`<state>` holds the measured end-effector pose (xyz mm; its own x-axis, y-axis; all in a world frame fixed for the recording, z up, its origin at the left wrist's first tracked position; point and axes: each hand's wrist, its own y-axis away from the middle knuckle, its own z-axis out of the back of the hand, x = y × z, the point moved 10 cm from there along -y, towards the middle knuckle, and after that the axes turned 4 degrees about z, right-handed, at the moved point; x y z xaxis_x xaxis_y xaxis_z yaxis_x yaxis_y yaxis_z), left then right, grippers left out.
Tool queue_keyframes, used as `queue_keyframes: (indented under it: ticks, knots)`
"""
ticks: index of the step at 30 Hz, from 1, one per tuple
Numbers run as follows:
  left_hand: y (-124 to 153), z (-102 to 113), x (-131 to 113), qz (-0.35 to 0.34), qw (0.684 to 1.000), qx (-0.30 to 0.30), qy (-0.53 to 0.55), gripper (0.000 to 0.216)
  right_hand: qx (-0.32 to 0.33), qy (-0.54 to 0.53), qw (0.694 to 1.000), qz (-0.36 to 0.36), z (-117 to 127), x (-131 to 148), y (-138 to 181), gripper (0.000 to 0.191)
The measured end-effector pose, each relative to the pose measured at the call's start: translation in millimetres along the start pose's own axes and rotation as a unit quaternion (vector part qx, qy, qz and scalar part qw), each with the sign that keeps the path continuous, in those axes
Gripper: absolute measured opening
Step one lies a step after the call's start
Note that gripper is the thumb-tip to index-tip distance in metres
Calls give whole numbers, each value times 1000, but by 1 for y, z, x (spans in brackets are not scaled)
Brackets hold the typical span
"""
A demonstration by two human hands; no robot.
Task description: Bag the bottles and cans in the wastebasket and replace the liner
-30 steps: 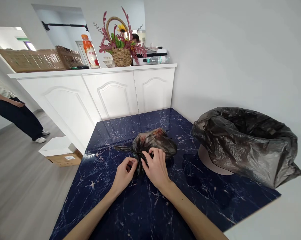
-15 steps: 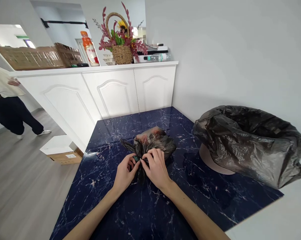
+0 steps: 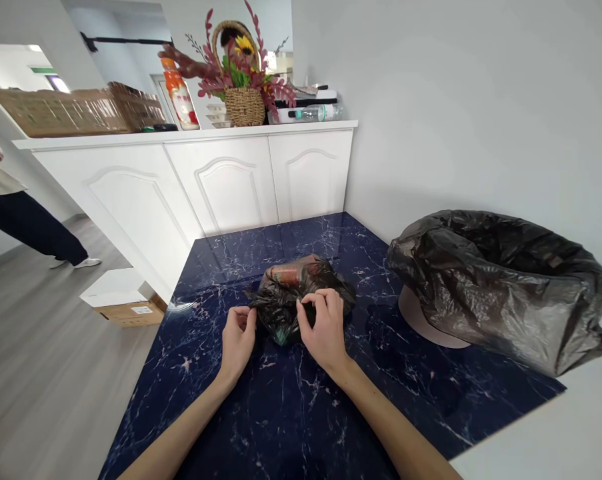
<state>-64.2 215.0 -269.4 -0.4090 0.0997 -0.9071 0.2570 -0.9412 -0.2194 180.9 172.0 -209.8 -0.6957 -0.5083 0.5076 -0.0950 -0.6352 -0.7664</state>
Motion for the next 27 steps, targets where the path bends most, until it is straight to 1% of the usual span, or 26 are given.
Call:
queue_keyframes:
  ticks: [2, 4, 8, 9, 10, 11, 13, 15, 18, 20, 21, 24, 25, 26, 27]
  knots:
    - [0, 0, 3, 11, 1000, -2, 5, 31, -10, -14, 999, -27, 2, -7, 0, 5]
    - [1, -1, 1, 11, 1000, 4, 13, 30, -2, -26, 999, -23, 1, -6, 0, 8]
    - [6, -6, -13, -20, 999, 30, 15, 37, 50, -6, 998, 33, -9, 8, 2, 40]
    - [8, -7, -16, -29, 999, 36, 10, 35, 60, 5, 997, 48, -11, 11, 3, 44]
    - [9, -7, -20, -36, 999, 40, 5, 32, 66, 15, 996, 62, -13, 14, 3, 44]
    - [10, -7, -22, -42, 998, 40, 1, 27, 69, 22, 995, 72, -14, 16, 4, 38]
    - [11, -5, -25, -51, 998, 35, -3, 20, 68, 25, 994, 76, -15, 15, 4, 23]
    - [10, -4, -24, -56, 998, 26, -1, 18, 62, 17, 996, 59, -14, 10, 4, 11]
    - [7, 0, -20, -56, 998, 6, 8, 17, 38, -4, 999, 15, -9, 0, 2, 5]
    - [7, 3, -18, -52, 999, -5, 14, 18, 25, -22, 999, -5, -4, -4, 0, 5]
    - [7, 4, -19, -52, 998, -8, 17, 19, 26, -28, 999, -6, -4, -3, 0, 9]
    - [12, 4, -27, -67, 998, -1, 20, 24, 62, -22, 997, 41, -10, 10, 0, 36]
    - [14, 4, -31, -74, 997, 3, 20, 25, 77, -14, 995, 62, -13, 15, 2, 39]
    - [15, 3, -35, -81, 997, 7, 20, 27, 87, -7, 993, 79, -16, 19, 3, 36]
    - [17, 3, -38, -84, 996, 9, 20, 27, 90, -2, 992, 89, -18, 21, 5, 28]
